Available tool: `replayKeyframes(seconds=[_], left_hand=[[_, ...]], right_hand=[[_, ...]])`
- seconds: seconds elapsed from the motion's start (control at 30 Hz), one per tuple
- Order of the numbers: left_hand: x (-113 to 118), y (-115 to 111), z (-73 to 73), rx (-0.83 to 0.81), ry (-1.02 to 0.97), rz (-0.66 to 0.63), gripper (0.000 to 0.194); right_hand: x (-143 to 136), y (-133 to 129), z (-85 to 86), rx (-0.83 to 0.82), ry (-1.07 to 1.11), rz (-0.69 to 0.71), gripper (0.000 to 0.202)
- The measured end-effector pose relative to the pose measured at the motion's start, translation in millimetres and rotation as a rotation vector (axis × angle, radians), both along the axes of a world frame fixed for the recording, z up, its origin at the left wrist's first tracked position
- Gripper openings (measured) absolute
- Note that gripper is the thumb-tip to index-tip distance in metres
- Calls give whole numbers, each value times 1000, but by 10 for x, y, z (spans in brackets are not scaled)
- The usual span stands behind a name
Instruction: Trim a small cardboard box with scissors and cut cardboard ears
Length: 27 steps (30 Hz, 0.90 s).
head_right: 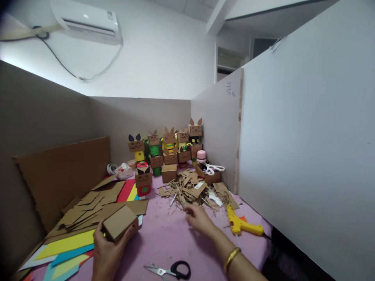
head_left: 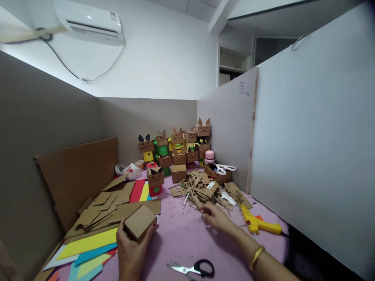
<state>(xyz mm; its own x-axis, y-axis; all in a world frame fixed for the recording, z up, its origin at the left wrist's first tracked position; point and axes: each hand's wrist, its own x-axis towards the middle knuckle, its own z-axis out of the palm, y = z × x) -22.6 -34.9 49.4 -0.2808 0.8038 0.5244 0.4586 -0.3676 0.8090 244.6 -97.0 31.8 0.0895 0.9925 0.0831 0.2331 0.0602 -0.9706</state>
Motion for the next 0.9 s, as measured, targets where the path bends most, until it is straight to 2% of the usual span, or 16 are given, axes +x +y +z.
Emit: replayKeyframes(seconds=[0.1,0.17,0.23,0.33,0.43,0.5,0.6,0.7,0.8,0.9], left_hand=[[2,2,-6,-36,36,-25,106],[-17,7,-21,-34,42,-17,106],[-45,13,-42,-30,36,-12,106],[-66,18,-94,-4,50,-37,103],[-23,-9,-178,88,114,-162,92],[32,-60,-241,189,199,-278,84],[104,-169,-316,294,339,-422,86],[139,-235,-336,263,387,-549,91],[181,-212,-279,136,260,-653,103],[282,-148,-180,35,118,-780,109]], right_hand=[[-364,175,32,-15,20,153,20],[-541,302,28,-27,65,206,18],[-591,422,23,-2,127,137,23],[-510,528,8,45,236,15,27],[-478,497,-24,14,357,45,31],[-535,414,-29,-5,455,101,49],[-659,270,32,-39,593,216,74],[-728,179,146,-49,685,290,68],[-721,162,221,-2,777,287,56],[-675,192,212,9,863,255,49]])
